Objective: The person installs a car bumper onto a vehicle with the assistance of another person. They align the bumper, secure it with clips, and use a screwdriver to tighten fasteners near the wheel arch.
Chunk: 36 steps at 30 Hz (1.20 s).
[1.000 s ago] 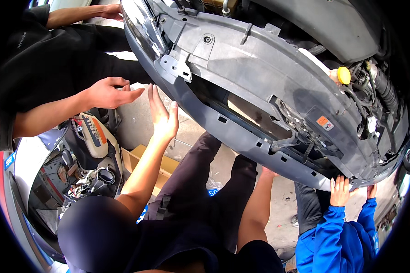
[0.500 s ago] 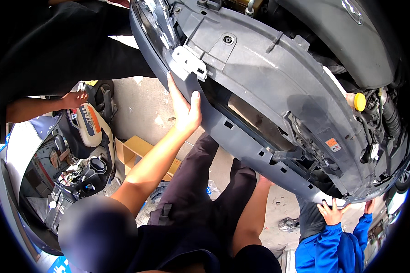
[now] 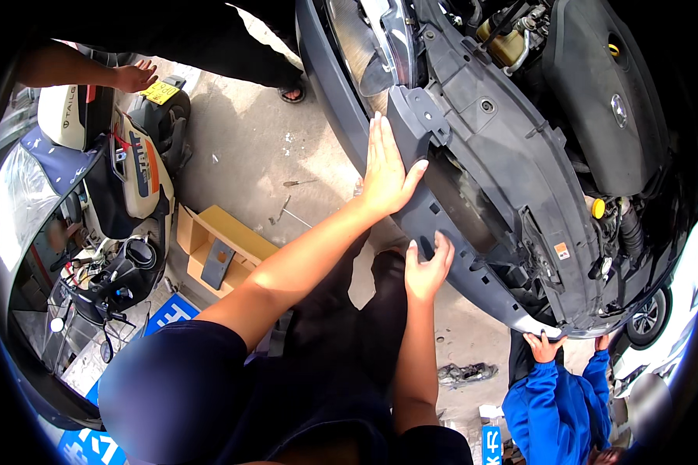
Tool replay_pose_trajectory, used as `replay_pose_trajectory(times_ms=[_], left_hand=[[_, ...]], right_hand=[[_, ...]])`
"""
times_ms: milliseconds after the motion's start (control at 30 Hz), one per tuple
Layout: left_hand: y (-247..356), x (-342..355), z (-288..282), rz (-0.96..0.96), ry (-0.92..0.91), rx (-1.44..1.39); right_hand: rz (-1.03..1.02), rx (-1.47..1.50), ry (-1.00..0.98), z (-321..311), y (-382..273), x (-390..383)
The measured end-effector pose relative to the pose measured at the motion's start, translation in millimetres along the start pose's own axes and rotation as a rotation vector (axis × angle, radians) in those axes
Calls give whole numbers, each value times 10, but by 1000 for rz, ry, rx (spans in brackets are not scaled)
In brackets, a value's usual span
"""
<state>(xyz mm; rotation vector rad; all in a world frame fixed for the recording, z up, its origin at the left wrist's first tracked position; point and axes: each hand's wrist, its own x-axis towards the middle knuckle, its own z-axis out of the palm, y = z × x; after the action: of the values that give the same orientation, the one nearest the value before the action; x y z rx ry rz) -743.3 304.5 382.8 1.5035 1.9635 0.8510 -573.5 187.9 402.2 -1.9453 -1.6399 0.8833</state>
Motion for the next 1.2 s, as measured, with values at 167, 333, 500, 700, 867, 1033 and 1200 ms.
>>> replay_pose_trajectory(times_ms=[167,333,500,700,867,1033,1200], left_hand=[[65,35,-78,-41,-138,79],[-165,106,-400,62,-303,80],[-1106,133,-1192,140,-69,-41],[-2823,267,-2048,-183,89,62],[-3027,1031,-2110,69,-173,20],[-2778,2505,-1738,312,-209,-80],[-2970,3115,-1269,651,-199,-198]], right_hand=[[45,-268,-162,586,-591,990],[1,-379,-79,706,-636,1012],[-82,-380,257,846,-751,839],[99,-509,489,1189,-877,604],[180,-503,643,1440,-949,706],[213,-563,604,1489,-834,709],[188,-689,519,1312,-1047,856]])
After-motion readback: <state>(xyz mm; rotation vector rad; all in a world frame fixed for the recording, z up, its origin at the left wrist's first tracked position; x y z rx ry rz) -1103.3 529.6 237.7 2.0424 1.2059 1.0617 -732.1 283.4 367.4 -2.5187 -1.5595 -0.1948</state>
